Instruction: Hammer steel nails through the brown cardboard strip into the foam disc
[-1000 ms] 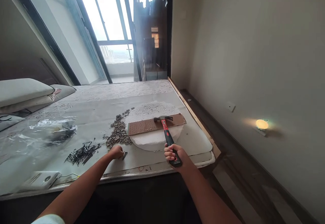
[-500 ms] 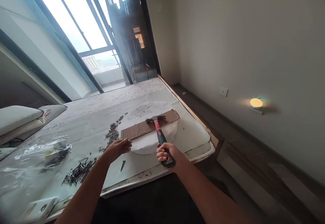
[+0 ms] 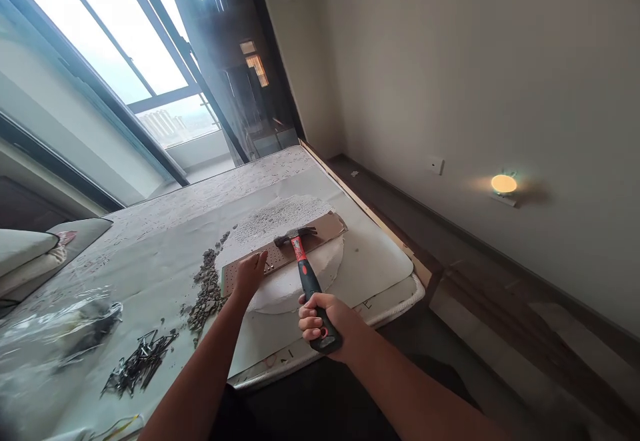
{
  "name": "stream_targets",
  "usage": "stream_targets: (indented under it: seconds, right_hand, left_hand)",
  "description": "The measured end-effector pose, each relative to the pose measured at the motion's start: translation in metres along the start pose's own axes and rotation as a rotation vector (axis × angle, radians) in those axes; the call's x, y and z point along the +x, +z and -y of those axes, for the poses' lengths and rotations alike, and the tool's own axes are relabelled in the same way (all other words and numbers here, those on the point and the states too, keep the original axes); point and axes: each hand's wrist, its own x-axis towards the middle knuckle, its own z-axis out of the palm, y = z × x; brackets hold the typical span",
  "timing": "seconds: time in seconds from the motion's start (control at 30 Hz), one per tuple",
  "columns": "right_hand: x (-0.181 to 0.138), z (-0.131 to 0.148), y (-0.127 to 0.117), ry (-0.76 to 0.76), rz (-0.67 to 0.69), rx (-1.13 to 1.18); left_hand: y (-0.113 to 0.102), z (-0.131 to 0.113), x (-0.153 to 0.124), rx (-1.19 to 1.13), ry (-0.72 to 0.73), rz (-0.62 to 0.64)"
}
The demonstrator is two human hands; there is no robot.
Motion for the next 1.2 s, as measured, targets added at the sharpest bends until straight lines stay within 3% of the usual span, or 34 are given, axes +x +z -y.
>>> stream_targets:
  seconds: [0.23,0.83,1.2]
  right_hand:
    - [0.0,0.002,-0.004,0.001,0.023,0.004]
    - [-0.002,0.001,-0.001,-0.005,-0.021,-0.006]
    - [-0.001,-0.003,0.003,-0.005,-0.047,-0.027]
  left_hand:
    - [0.015,0.001,0.005,0.067,0.008,0.092]
    - [0.017,-0.001,0.003,0.218,0.035,0.097]
    - [0.018,-0.003,0.002,0.243,0.037,0.17]
